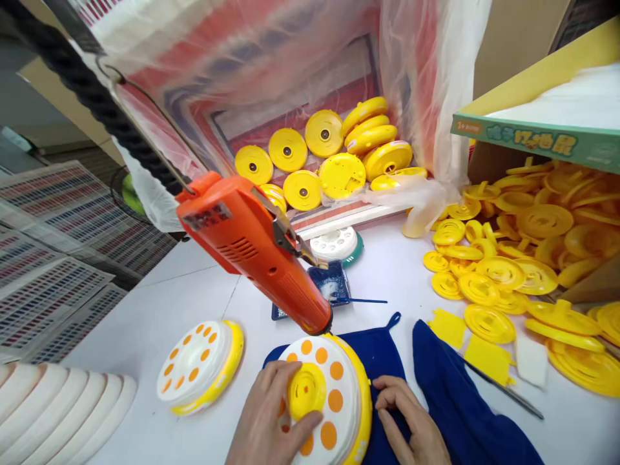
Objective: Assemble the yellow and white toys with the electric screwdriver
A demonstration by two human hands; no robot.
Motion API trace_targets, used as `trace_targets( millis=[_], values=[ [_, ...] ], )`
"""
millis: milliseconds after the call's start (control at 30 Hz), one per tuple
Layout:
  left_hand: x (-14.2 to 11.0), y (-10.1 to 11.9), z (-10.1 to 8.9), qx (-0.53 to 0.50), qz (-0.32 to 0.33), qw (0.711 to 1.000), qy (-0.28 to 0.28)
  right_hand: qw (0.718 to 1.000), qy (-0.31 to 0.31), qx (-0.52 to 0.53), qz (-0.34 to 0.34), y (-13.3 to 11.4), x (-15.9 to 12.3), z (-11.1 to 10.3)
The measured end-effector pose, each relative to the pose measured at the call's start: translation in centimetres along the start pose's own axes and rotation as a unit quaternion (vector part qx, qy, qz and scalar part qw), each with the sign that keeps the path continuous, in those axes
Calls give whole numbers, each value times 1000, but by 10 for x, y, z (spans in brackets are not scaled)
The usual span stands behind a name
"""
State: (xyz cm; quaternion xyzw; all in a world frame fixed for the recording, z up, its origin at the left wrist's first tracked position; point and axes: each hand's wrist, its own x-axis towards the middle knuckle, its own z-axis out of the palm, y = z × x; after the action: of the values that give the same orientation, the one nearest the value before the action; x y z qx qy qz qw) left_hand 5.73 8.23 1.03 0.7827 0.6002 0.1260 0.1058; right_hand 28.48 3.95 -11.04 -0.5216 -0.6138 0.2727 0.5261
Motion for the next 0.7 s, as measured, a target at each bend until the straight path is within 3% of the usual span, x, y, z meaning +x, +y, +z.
trace_targets(
  millis=[233,433,700],
  values=[
    [-12,-4,-6,22,35,998,-37,1000,-12,23,0,4,-2,2],
    [-8,14,2,21,-25,999,38,999,-41,19,-16,8,-4,1],
    [-18,-8,11,-82,17,995,-50,999,24,41,-18,4,-2,-1]
  ],
)
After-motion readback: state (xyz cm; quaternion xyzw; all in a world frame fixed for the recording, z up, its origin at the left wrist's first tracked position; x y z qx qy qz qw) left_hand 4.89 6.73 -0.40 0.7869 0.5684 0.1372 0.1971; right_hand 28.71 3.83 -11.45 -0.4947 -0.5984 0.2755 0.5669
